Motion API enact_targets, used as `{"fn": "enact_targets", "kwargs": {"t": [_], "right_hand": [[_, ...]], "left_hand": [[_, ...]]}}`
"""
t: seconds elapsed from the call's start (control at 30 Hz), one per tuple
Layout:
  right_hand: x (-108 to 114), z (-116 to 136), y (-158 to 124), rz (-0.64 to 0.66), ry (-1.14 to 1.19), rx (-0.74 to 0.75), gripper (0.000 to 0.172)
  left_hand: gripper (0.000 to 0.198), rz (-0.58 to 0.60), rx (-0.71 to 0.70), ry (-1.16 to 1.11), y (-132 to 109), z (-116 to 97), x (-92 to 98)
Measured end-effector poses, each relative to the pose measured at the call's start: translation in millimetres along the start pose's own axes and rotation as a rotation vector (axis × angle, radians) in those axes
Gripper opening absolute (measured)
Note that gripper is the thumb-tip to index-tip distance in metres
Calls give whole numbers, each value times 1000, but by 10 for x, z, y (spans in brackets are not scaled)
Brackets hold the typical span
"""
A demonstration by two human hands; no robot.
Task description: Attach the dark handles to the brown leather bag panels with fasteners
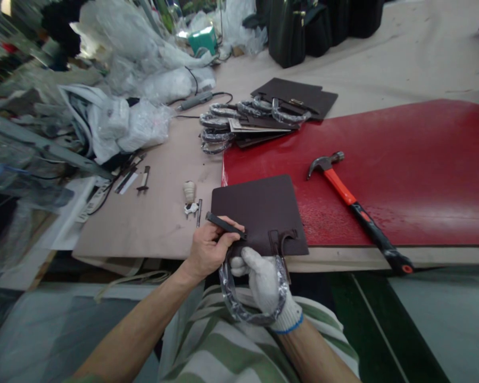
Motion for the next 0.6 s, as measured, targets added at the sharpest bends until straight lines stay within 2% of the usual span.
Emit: {"fn": "enact_targets", "kwargs": {"t": [0.17,0.27,0.4,0.5,0.6], "right_hand": [[-19,22,19,-7,-20,21,48],[-129,119,98,-4,43,50,45],[-257,169,263,22,128,23,51],[-193,73,304,24,76,-50,52],[-62,-19,219,34,-6,-85,47]], "left_hand": [[11,8,-46,22,62,-35,-13],[11,30,-46,16,219,-60,-25],[11,104,-48,47,439,-38,-81],[11,137,-54,94,486,49,-115],[9,140,-93,174,442,121,-133]]}}
Point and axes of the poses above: each hand's wrist, its own y-axis towards the middle knuckle, its own x-axis out of the back of the hand, z = x × y, the point moved 10 cm from there along y, towards the middle knuckle, and after that the axes turned 5 degrees about x, right-handed, at the moved point
